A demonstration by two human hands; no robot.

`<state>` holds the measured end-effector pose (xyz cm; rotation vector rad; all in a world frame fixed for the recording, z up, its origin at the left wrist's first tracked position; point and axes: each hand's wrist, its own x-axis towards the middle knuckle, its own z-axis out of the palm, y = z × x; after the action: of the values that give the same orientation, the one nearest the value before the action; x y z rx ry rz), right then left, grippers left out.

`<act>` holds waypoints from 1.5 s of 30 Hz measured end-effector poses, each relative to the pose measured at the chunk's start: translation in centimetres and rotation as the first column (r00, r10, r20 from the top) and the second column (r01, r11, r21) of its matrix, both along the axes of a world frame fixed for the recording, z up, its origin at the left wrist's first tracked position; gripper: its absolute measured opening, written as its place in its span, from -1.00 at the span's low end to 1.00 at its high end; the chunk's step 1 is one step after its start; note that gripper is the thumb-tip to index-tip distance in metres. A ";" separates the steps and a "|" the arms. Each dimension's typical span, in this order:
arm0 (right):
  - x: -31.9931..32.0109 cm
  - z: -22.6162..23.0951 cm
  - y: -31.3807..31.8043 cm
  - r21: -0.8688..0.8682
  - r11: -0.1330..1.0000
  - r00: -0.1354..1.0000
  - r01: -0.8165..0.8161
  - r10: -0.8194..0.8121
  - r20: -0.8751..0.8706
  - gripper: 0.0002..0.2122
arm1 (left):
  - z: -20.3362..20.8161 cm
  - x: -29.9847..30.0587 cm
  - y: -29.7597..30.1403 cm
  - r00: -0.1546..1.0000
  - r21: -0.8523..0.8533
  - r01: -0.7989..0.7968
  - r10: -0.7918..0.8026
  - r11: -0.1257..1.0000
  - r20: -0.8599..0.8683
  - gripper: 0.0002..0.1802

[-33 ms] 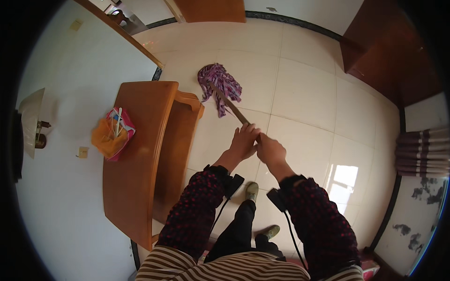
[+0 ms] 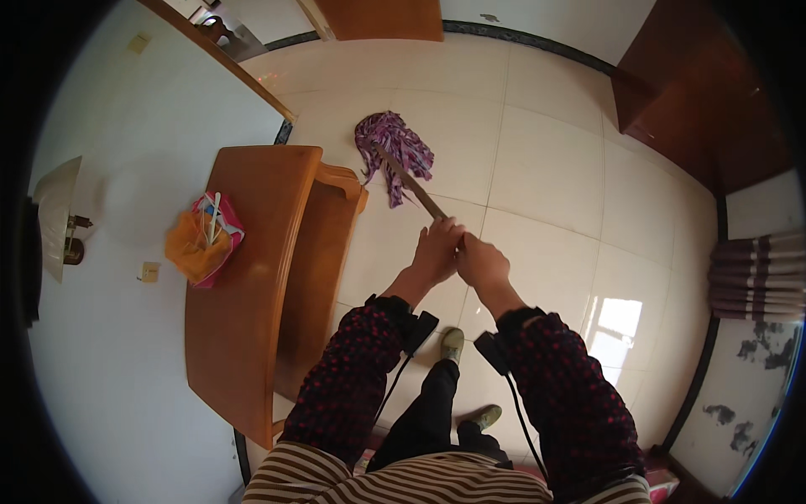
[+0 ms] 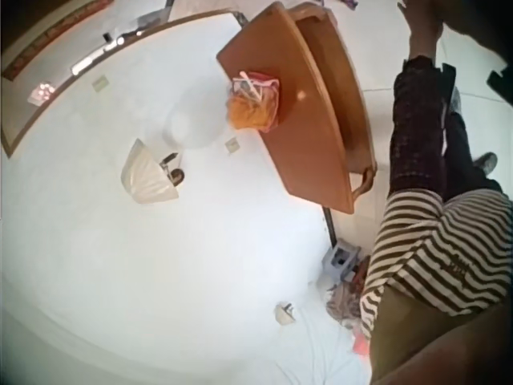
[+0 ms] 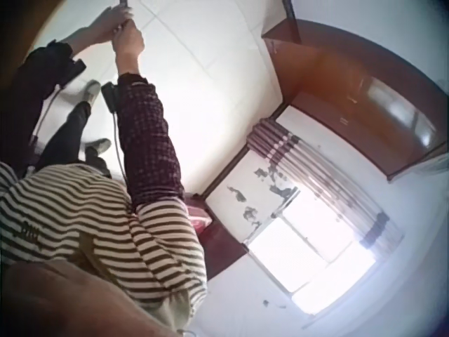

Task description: Mop the tiled floor of a bedroom, including under the edges of furniture.

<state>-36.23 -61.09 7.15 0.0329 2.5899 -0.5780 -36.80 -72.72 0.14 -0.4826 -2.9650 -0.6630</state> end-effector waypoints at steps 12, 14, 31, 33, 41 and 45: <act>13.3 13.4 14.1 0.405 0.827 0.910 -0.389 0.414 0.027 -0.49 | 1.1 4.8 9.5 0.946 0.170 0.303 -0.317 0.938 0.065 -0.86; 16.9 15.1 16.4 0.368 0.849 0.898 -0.378 0.433 -0.078 -0.43 | 0.9 8.4 12.3 0.878 0.215 0.430 -0.462 0.877 0.128 -0.86; 8.2 11.6 23.6 -0.178 0.974 0.954 0.142 -0.087 0.286 -0.57 | 0.2 0.5 16.6 0.609 0.087 0.652 -0.588 0.753 0.532 -0.76; 5.1 10.5 21.8 -0.169 0.983 0.967 0.064 -0.019 0.256 -0.58 | -0.4 -1.9 14.5 0.669 0.056 0.593 -0.530 0.803 0.521 -0.86; -7.4 8.1 14.0 -0.142 0.965 0.970 -0.219 0.231 0.075 -0.53 | 0.4 -12.0 5.8 0.854 0.098 0.187 -0.211 0.977 0.476 -0.90; -14.2 8.2 9.7 -0.168 0.968 0.970 -0.187 0.210 0.127 -0.54 | 0.6 -17.4 1.3 0.870 0.150 0.103 -0.162 0.983 0.466 -0.92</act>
<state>-50.41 -51.36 15.35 -0.2265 2.3667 -0.6734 -54.24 -71.39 0.78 -0.5933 -3.3335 -1.1176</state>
